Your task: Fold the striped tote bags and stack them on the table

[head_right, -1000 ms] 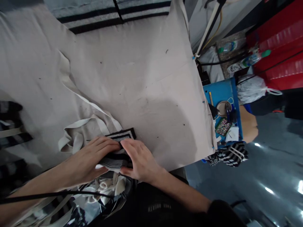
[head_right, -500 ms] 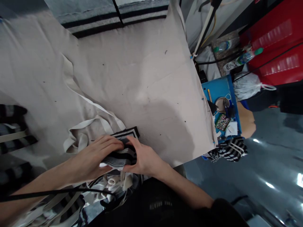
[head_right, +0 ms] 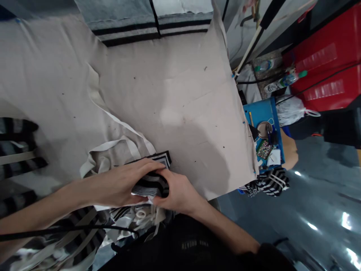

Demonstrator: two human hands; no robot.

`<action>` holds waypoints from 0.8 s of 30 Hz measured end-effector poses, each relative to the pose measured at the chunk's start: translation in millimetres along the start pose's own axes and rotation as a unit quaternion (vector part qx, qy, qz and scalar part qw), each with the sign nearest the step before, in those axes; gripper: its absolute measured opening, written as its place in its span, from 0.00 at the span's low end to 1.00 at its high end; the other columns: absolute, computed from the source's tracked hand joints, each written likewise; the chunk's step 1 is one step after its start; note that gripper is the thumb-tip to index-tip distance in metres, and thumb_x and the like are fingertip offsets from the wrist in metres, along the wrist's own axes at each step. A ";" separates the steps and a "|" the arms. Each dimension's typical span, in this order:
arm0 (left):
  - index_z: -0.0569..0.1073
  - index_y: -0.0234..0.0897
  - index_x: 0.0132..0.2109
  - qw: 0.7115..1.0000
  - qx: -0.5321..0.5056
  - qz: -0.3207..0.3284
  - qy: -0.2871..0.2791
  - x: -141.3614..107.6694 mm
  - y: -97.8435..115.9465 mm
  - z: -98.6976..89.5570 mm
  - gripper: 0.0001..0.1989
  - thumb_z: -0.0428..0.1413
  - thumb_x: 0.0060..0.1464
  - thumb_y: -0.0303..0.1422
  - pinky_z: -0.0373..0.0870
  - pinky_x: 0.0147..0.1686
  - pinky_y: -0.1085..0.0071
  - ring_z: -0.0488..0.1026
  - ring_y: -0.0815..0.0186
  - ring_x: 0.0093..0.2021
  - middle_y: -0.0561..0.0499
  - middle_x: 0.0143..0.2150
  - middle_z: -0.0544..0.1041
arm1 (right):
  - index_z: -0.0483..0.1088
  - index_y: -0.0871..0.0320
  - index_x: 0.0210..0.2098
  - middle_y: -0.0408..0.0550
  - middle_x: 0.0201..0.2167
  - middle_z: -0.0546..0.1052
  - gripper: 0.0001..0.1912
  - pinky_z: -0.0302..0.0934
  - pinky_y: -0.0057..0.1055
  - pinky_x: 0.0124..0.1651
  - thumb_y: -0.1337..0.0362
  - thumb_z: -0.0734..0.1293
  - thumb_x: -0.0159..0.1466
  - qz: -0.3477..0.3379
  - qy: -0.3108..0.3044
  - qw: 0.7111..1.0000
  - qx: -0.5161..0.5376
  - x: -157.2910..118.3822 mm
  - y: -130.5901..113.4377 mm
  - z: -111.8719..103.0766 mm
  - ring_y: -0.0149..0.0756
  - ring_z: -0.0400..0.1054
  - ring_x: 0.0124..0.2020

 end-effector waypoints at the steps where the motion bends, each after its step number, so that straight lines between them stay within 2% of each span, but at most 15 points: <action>1: 0.60 0.44 0.69 1.000 -0.012 -0.015 -0.021 -1.6 -4.9 1.9 0.40 0.66 0.52 0.34 0.71 0.60 0.56 0.72 0.51 0.63 0.42 0.65 0.72 | 0.66 0.54 0.60 0.52 0.56 0.78 0.33 0.71 0.43 0.57 0.62 0.72 0.56 -0.005 0.005 1.000 -0.007 -1.6 -2.5 1.3 0.47 0.76 0.55; 4: 0.57 0.45 0.71 0.993 -0.041 -0.078 -0.083 -12.9 -23.8 7.3 0.45 0.67 0.49 0.37 0.72 0.57 0.59 0.73 0.50 0.62 0.42 0.66 0.72 | 0.67 0.55 0.59 0.53 0.55 0.79 0.32 0.72 0.43 0.56 0.62 0.71 0.55 -0.011 0.018 0.999 -0.039 -6.2 -10.6 4.3 0.47 0.77 0.53; 6: 0.59 0.46 0.71 0.986 -0.055 -0.113 -0.107 -24.5 -35.7 7.3 0.45 0.66 0.48 0.38 0.74 0.53 0.62 0.76 0.50 0.59 0.43 0.64 0.75 | 0.67 0.56 0.59 0.54 0.54 0.79 0.32 0.73 0.43 0.53 0.63 0.71 0.54 -0.006 0.020 0.998 -0.054 -8.7 -16.3 5.8 0.46 0.78 0.50; 11: 0.68 0.46 0.65 0.976 -0.079 -0.175 -0.107 -61.5 -63.4 -0.1 0.39 0.67 0.45 0.40 0.73 0.42 0.68 0.80 0.53 0.48 0.47 0.54 0.80 | 0.69 0.56 0.57 0.52 0.50 0.81 0.31 0.75 0.39 0.45 0.62 0.71 0.54 0.017 0.018 0.997 -0.077 -14.2 -30.5 4.6 0.43 0.79 0.42; 14: 0.71 0.46 0.62 0.969 -0.115 -0.204 -0.080 -85.8 -74.9 -2.8 0.36 0.67 0.44 0.42 0.71 0.37 0.69 0.80 0.54 0.43 0.47 0.49 0.82 | 0.69 0.55 0.57 0.51 0.50 0.81 0.31 0.76 0.38 0.44 0.61 0.71 0.54 0.017 0.020 0.996 -0.085 -16.7 -42.6 1.1 0.41 0.78 0.40; 18: 0.72 0.46 0.60 0.963 -0.174 -0.206 -0.031 -112.3 -71.9 -6.8 0.34 0.67 0.46 0.44 0.69 0.35 0.70 0.80 0.56 0.40 0.47 0.46 0.81 | 0.71 0.54 0.54 0.49 0.48 0.81 0.27 0.75 0.32 0.42 0.63 0.71 0.55 0.004 0.012 0.998 -0.069 -16.0 -64.1 -3.5 0.37 0.78 0.40; 21: 0.71 0.44 0.61 0.963 -0.166 -0.213 0.008 -127.0 -66.6 -12.4 0.33 0.67 0.48 0.44 0.70 0.35 0.69 0.79 0.57 0.38 0.47 0.45 0.80 | 0.72 0.54 0.52 0.47 0.44 0.81 0.23 0.75 0.30 0.40 0.62 0.71 0.55 -0.002 0.014 0.999 -0.044 -13.1 -77.0 -11.6 0.37 0.77 0.41; 24: 0.69 0.42 0.60 0.967 -0.144 -0.202 0.062 -129.8 -63.2 -21.8 0.31 0.65 0.51 0.46 0.72 0.40 0.67 0.77 0.58 0.42 0.46 0.50 0.78 | 0.73 0.55 0.51 0.47 0.41 0.82 0.22 0.74 0.29 0.36 0.61 0.72 0.56 -0.008 0.017 1.000 -0.015 -9.6 -82.1 -27.4 0.35 0.76 0.36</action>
Point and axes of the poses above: each hand's wrist, its own x-axis towards the middle knuckle, its own z-axis out of the palm, y = z × x, the point moved 10 cm from there along x, towards the middle knuckle
